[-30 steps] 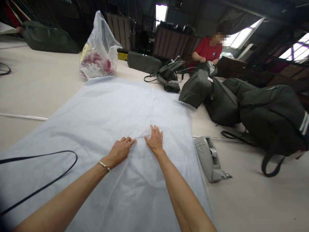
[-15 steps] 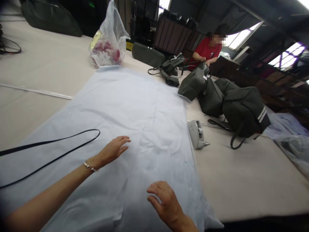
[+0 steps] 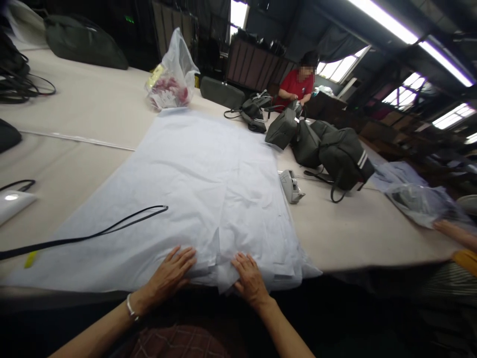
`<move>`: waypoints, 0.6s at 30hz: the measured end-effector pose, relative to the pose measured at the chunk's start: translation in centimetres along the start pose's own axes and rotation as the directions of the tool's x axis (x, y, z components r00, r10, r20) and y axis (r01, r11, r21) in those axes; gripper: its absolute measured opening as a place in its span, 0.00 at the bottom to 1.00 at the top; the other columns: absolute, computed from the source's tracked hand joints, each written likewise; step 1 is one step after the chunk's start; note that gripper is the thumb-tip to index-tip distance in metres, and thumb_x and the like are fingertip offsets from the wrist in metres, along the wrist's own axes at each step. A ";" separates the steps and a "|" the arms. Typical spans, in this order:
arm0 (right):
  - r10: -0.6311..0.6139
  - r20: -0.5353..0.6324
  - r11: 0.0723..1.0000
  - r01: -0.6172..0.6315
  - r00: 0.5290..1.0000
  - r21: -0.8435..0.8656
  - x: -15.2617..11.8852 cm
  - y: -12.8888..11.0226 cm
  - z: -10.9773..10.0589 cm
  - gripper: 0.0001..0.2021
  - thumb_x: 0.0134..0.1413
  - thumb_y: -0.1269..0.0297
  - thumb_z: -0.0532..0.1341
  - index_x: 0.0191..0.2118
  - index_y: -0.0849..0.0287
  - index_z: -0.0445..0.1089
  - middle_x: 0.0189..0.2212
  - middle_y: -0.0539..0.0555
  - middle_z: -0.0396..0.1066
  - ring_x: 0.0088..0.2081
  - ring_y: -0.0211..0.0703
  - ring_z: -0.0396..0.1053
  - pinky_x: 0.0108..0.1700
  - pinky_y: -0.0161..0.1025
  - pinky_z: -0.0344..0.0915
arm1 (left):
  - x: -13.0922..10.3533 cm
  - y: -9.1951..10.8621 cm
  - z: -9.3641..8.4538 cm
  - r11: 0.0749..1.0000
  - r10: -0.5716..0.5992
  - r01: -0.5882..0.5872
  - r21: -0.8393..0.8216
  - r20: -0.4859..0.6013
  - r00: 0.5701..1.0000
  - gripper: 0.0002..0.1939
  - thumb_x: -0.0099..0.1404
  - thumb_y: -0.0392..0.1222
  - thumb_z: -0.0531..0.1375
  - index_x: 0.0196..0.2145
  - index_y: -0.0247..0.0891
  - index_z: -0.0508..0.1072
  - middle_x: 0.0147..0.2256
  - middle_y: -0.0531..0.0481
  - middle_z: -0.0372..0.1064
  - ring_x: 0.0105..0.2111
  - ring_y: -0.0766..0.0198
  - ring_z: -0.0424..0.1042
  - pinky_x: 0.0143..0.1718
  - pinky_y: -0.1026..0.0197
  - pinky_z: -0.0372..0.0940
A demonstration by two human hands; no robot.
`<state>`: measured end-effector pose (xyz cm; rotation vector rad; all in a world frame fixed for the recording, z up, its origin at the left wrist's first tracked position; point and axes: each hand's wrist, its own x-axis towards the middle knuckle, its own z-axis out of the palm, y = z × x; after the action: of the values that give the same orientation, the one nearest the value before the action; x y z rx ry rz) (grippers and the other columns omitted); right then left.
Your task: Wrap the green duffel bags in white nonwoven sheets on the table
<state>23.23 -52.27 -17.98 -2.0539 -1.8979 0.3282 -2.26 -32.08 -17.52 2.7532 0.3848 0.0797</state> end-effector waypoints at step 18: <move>0.134 -0.162 0.836 -0.024 0.978 0.548 0.3 -3.5 -1.2 0.16 0.48 0.74 0.55 0.39 0.53 0.75 0.36 0.51 0.77 0.42 0.45 0.75 0.48 0.42 0.71 | -0.6 3.4 -1.4 0.668 -0.468 0.338 -0.664 -0.022 0.883 0.10 0.64 0.47 0.53 0.34 0.40 0.70 0.34 0.50 0.72 0.37 0.58 0.70 0.43 0.57 0.63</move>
<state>20.51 -51.81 -15.51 -1.7029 -1.3935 0.5889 -2.10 -34.85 -14.97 1.9202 0.8435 0.3049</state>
